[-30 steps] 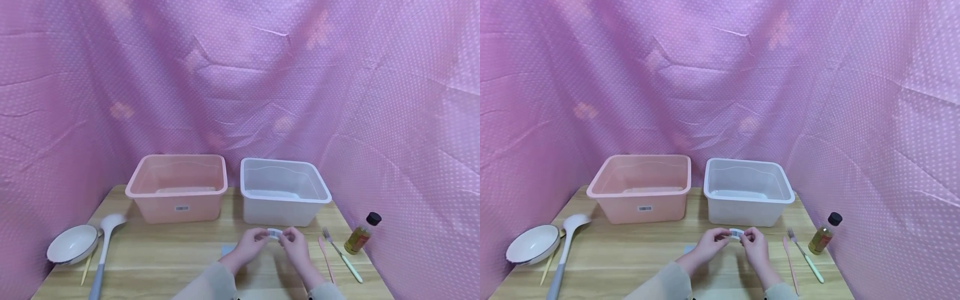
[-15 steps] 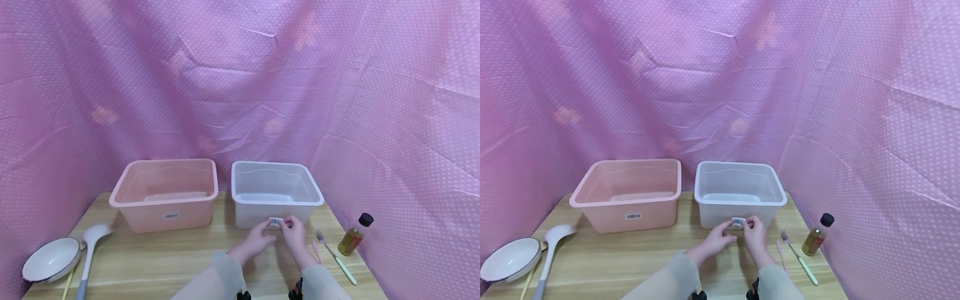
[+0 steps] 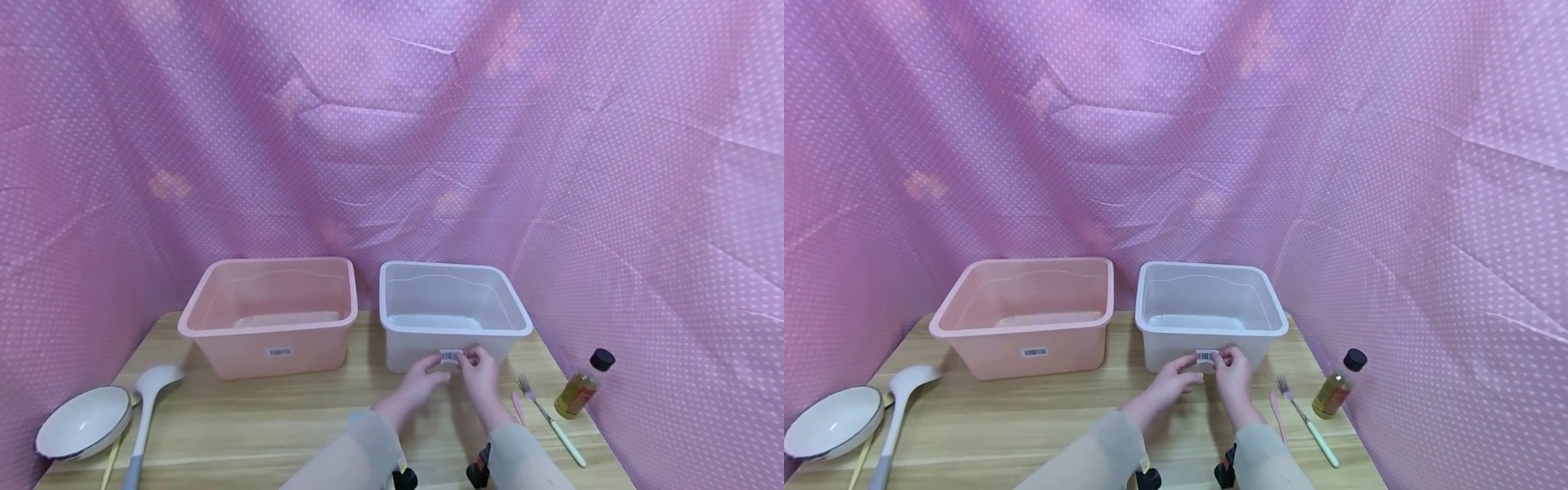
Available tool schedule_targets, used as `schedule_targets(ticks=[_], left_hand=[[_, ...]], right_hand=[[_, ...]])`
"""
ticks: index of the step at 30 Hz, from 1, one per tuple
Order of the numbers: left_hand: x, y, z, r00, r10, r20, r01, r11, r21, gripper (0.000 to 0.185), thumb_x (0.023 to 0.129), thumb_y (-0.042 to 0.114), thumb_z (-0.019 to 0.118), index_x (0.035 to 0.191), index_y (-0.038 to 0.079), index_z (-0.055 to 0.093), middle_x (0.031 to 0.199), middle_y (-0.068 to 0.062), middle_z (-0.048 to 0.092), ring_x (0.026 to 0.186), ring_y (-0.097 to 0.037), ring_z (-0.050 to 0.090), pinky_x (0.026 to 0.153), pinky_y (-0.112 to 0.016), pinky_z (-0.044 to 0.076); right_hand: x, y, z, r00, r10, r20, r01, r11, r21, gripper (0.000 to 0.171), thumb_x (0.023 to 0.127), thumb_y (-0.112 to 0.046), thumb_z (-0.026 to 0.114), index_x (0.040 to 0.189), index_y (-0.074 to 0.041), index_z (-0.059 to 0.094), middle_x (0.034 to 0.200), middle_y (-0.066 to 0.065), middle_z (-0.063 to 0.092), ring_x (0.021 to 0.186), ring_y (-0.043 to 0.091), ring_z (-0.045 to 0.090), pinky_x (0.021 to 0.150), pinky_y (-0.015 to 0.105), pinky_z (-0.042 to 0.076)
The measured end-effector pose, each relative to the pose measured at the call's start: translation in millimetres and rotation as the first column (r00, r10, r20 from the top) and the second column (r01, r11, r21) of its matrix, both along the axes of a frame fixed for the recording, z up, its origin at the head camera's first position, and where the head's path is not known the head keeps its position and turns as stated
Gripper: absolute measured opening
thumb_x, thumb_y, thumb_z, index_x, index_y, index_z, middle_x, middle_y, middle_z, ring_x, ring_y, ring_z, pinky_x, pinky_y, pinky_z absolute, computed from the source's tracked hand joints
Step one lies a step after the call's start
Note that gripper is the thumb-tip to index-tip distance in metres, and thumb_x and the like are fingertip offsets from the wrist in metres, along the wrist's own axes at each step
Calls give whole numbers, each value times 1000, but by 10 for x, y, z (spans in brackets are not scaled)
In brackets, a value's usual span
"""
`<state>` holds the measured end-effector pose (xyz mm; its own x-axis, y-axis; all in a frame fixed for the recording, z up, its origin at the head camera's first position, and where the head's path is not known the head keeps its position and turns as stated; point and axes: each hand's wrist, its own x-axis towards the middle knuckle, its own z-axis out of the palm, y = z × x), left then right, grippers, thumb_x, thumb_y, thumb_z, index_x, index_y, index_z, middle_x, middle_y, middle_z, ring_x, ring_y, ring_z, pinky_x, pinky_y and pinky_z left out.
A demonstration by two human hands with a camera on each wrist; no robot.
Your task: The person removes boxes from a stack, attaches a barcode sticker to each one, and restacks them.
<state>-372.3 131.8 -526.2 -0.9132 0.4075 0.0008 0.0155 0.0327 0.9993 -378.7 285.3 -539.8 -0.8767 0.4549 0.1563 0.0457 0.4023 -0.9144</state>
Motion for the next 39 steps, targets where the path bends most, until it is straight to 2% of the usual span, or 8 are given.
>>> schedule_targets(ticks=[5, 12, 25, 28, 32, 34, 39], left_hand=[[9, 4, 11, 999, -19, 38, 17, 999, 38, 58, 91, 9, 64, 143, -6, 43, 110, -22, 68, 101, -34, 65, 93, -54, 46], [21, 11, 30, 998, -34, 51, 32, 998, 55, 62, 91, 8, 62, 144, -10, 36, 122, -24, 62, 106, -41, 62, 97, -56, 43], [-6, 10, -7, 998, -44, 53, 44, 999, -3, 65, 91, 10, 63, 146, -10, 34, 123, -28, 61, 105, -38, 64, 92, -51, 47], [-15, 15, -9, 998, -40, 41, 41, 999, -26, 64, 90, 10, 63, 145, -10, 36, 122, -27, 62, 103, -36, 65, 97, -52, 44], [-10, 21, -2, 1000, -27, 7, 28, 997, -67, 64, 90, 10, 63, 143, -12, 37, 133, -31, 53, 101, -35, 66, 105, -53, 37], [1, 16, 5, 1000, -19, 6, 20, 995, -99, 65, 90, 12, 64, 144, -12, 36, 140, -32, 46, 108, -36, 63, 106, -54, 35], [37, -10, -8, 999, -26, 41, 32, 989, -143, 67, 90, 13, 65, 148, -6, 35, 142, -32, 44, 111, -37, 61, 99, -56, 42]], right_hand=[[-6, -43, 22, 1000, -13, -10, 13, 1000, -21, 8, 90, -2, 67, 91, 5, 61, 78, 14, 63, 69, 26, 61, 52, 24, 46], [-27, -97, -13, 999, -43, -11, 43, 998, -34, 9, 92, -4, 65, 90, 3, 60, 77, 13, 61, 65, 19, 56, 52, 24, 46], [-4, -153, -56, 998, -61, -6, 61, 998, -13, 10, 91, -4, 66, 93, 4, 62, 82, 12, 63, 73, 24, 62, 59, 28, 50], [-9, -162, -62, 997, -69, -17, 69, 998, -6, 10, 91, -5, 66, 92, 4, 61, 81, 17, 64, 71, 24, 63, 57, 27, 50], [-8, -176, -59, 997, -79, -18, 79, 997, 18, 11, 91, -6, 67, 91, 3, 61, 81, 20, 65, 69, 24, 64, 55, 28, 50], [-7, -182, -55, 997, -80, -11, 80, 997, 16, 11, 92, -7, 66, 91, 3, 61, 80, 18, 66, 71, 25, 65, 55, 29, 50], [-8, -169, -60, 998, -58, 10, 58, 998, -37, 13, 94, -8, 65, 95, 4, 60, 84, 18, 66, 80, 34, 66, 59, 31, 51]])
